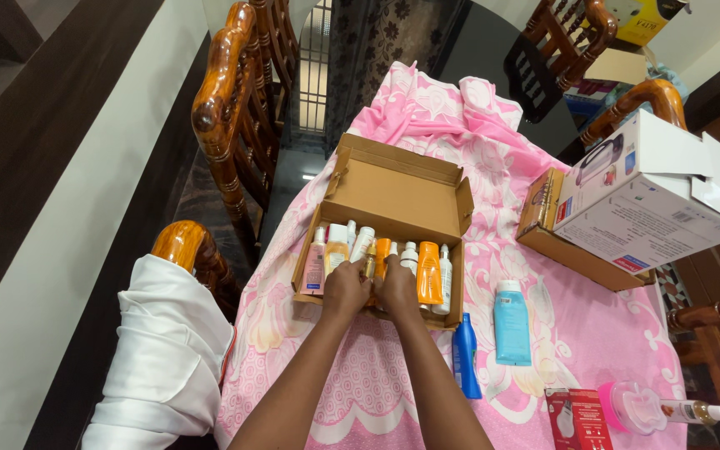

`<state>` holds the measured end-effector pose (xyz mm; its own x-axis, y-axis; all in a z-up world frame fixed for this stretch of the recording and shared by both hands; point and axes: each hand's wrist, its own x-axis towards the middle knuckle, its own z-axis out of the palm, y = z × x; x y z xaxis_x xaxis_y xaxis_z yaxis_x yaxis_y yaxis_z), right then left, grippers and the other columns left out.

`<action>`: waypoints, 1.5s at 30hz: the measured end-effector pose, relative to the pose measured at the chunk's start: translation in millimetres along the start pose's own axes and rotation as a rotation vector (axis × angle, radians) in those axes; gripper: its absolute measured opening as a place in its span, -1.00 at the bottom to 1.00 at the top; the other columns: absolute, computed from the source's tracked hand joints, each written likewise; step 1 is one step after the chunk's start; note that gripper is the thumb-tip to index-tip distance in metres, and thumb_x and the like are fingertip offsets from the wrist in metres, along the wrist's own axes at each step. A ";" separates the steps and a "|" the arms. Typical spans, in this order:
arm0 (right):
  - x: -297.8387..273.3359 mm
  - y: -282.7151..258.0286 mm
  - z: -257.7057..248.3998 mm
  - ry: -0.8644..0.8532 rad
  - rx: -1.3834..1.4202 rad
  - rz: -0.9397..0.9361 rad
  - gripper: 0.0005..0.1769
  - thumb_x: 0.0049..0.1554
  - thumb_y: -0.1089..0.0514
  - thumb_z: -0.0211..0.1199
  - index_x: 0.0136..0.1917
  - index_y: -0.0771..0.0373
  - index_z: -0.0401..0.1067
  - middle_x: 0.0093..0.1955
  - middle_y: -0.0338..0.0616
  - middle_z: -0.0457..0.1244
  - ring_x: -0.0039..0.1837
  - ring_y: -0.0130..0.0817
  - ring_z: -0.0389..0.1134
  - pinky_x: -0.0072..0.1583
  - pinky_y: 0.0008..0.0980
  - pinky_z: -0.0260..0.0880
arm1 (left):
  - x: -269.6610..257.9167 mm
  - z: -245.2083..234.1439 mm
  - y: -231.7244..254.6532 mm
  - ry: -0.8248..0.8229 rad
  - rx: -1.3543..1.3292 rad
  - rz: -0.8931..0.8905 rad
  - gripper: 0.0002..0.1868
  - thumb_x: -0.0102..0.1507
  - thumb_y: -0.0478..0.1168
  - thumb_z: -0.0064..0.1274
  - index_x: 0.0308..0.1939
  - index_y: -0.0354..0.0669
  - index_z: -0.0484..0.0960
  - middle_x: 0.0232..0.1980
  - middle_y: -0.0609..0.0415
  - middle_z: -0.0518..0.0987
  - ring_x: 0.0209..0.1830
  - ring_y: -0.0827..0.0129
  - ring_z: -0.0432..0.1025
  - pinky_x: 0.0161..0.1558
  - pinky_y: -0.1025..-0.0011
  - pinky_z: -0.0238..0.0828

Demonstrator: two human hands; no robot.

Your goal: The person packs various personal care items into a cardboard box. They place bottles, tubes, and small boxes into the container, arranging them to fit. The person then closes the box flaps.

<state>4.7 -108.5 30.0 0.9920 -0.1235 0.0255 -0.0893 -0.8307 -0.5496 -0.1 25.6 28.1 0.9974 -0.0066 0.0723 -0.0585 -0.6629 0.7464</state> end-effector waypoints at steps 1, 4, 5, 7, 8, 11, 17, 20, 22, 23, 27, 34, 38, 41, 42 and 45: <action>0.5 0.4 -0.3 -0.002 0.010 -0.002 -0.52 0.01 0.16 0.38 0.16 0.37 0.37 -0.16 0.36 0.36 -0.03 0.27 0.43 0.01 0.05 0.45 | -0.1 0.6 -0.3 0.001 0.012 0.005 -0.53 0.12 -0.23 0.26 0.13 -0.16 0.65 -0.16 -0.17 0.61 -0.13 -0.03 0.56 -0.04 0.11 0.51; 2.7 0.7 -7.4 -0.032 0.085 0.013 -0.52 0.05 0.13 0.34 0.23 0.29 0.39 -0.24 0.27 0.36 -0.13 0.16 0.45 -0.07 0.00 0.45 | 1.4 -1.6 1.7 -0.003 0.038 0.016 -0.55 0.12 -0.22 0.28 0.10 -0.16 0.66 -0.15 -0.17 0.60 -0.12 -0.03 0.55 -0.05 0.10 0.50; 1.4 2.8 -11.7 -0.061 0.137 0.034 -0.53 0.09 0.10 0.33 0.24 0.24 0.40 -0.30 0.22 0.35 -0.19 0.09 0.46 -0.10 -0.04 0.44 | 0.9 -2.4 2.7 -0.012 0.040 0.016 -0.56 0.11 -0.21 0.29 0.08 -0.16 0.67 -0.15 -0.16 0.60 -0.12 -0.03 0.55 -0.05 0.10 0.51; -0.7 8.7 -18.2 -0.049 0.198 0.049 -0.58 0.12 0.06 0.31 0.24 0.19 0.43 -0.39 0.15 0.33 -0.30 -0.01 0.44 -0.16 -0.08 0.41 | 0.6 -3.5 4.2 -0.039 0.048 0.006 -0.59 0.11 -0.20 0.30 0.03 -0.16 0.67 -0.15 -0.15 0.60 -0.11 -0.02 0.56 -0.05 0.11 0.51; -3.8 14.0 -20.4 -0.007 0.207 0.044 -0.61 0.13 0.07 0.30 0.22 0.18 0.45 -0.43 0.13 0.31 -0.35 -0.04 0.41 -0.20 -0.09 0.38 | 1.3 -3.4 4.6 -0.058 0.054 -0.003 -0.61 0.12 -0.20 0.30 0.01 -0.16 0.67 -0.15 -0.14 0.60 -0.11 -0.01 0.56 -0.05 0.11 0.51; -11.3 35.5 -23.4 0.095 0.215 0.039 -0.72 0.14 0.07 0.32 0.11 0.18 0.53 -0.45 0.04 0.31 -0.40 -0.14 0.36 -0.24 -0.15 0.35 | 1.9 1.9 5.9 -0.039 0.103 0.021 -0.60 0.12 -0.19 0.31 0.01 -0.17 0.64 -0.14 -0.16 0.59 -0.12 -0.04 0.55 -0.08 0.10 0.52; -18.9 62.9 -27.1 0.167 0.201 -0.008 -0.81 0.09 0.12 0.35 -0.02 0.18 0.58 -0.39 -0.03 0.36 -0.34 -0.21 0.41 -0.21 -0.22 0.39 | 3.3 5.0 14.7 -0.069 0.236 -0.019 -0.67 0.19 -0.20 0.25 0.01 -0.18 0.64 -0.08 -0.13 0.60 -0.07 -0.02 0.56 -0.04 0.09 0.53; -24.6 73.8 -40.2 0.243 0.250 -0.104 -0.82 0.06 0.20 0.31 -0.03 0.23 0.58 -0.32 -0.02 0.39 -0.29 -0.24 0.45 -0.16 -0.27 0.44 | -1.6 1.9 32.2 0.014 0.284 0.047 -0.46 0.11 -0.27 0.24 0.18 -0.24 0.57 0.01 -0.12 0.57 0.02 -0.04 0.49 -0.06 0.10 0.52; -30.3 85.3 -53.2 0.304 0.292 -0.097 -0.83 0.07 0.24 0.28 -0.04 0.26 0.57 -0.28 -0.02 0.40 -0.27 -0.25 0.46 -0.14 -0.29 0.46 | -6.1 0.6 47.4 0.042 0.265 0.108 -0.38 0.06 -0.27 0.27 0.22 -0.27 0.55 0.08 -0.12 0.54 0.10 -0.03 0.42 -0.01 0.09 0.46; -32.7 91.7 -60.2 0.329 0.322 -0.045 -0.83 0.07 0.24 0.27 -0.05 0.27 0.56 -0.27 -0.02 0.40 -0.27 -0.25 0.46 -0.15 -0.29 0.46 | -7.6 1.9 55.7 0.036 0.239 0.139 -0.40 0.05 -0.24 0.29 0.18 -0.26 0.57 0.10 -0.12 0.53 0.13 -0.02 0.39 0.06 0.07 0.41; -46.3 127.6 -92.2 0.494 0.185 -0.022 -0.86 0.06 0.26 0.30 -0.08 0.28 0.57 -0.21 -0.03 0.40 -0.20 -0.24 0.45 -0.08 -0.29 0.47 | -12.0 25.3 83.0 0.048 0.106 0.366 -0.43 0.03 -0.23 0.31 0.14 -0.24 0.61 0.17 -0.12 0.54 0.20 0.03 0.38 0.26 0.10 0.30; -83.4 180.0 -115.7 0.305 0.049 0.222 -0.60 -0.06 0.02 0.44 0.02 0.23 0.57 -0.16 -0.03 0.41 -0.15 -0.15 0.46 -0.04 -0.22 0.47 | -36.6 81.0 115.5 -0.105 -0.162 0.406 -0.52 0.03 -0.24 0.30 0.05 -0.19 0.68 0.05 -0.09 0.61 0.15 0.01 0.42 0.21 0.18 0.38; -93.8 172.1 -113.1 0.035 -0.056 0.342 -0.22 -0.24 -0.15 0.55 0.20 0.20 0.47 -0.06 0.02 0.42 -0.03 -0.09 0.48 0.03 -0.19 0.49 | -46.2 94.7 122.7 -0.152 -0.142 0.401 -0.55 0.04 -0.25 0.28 0.03 -0.16 0.69 0.02 -0.08 0.61 0.13 0.01 0.42 0.20 0.16 0.38; -106.4 157.8 -106.6 -0.037 -0.110 0.353 -0.11 -0.29 -0.16 0.58 0.26 0.19 0.42 0.03 0.04 0.40 0.05 -0.06 0.46 0.07 -0.15 0.47 | -50.3 100.8 125.3 -0.173 -0.141 0.381 -0.54 0.03 -0.25 0.28 0.03 -0.16 0.69 0.02 -0.07 0.61 0.12 0.01 0.42 0.18 0.16 0.38; -110.1 156.6 -105.7 -0.043 -0.127 0.342 -0.10 -0.29 -0.15 0.58 0.27 0.18 0.41 0.06 0.04 0.38 0.07 -0.05 0.45 0.07 -0.13 0.45 | -52.1 102.5 125.9 -0.179 -0.144 0.375 -0.53 0.02 -0.25 0.29 0.03 -0.16 0.68 0.01 -0.07 0.61 0.12 0.01 0.42 0.18 0.16 0.38; -108.7 161.7 -103.3 -0.015 -0.093 0.394 -0.16 -0.23 -0.17 0.50 0.27 0.20 0.44 0.03 0.03 0.43 0.06 -0.06 0.49 0.10 -0.15 0.48 | -53.8 102.3 125.8 -0.162 -0.138 0.411 -0.54 0.02 -0.25 0.29 0.02 -0.15 0.69 0.03 -0.08 0.61 0.14 0.01 0.42 0.17 0.14 0.37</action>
<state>-126.8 -285.4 24.6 0.8816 -0.4346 -0.1844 -0.4696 -0.7672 -0.4369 -56.8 -134.0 50.4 0.8836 -0.3722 0.2842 -0.4444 -0.4751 0.7595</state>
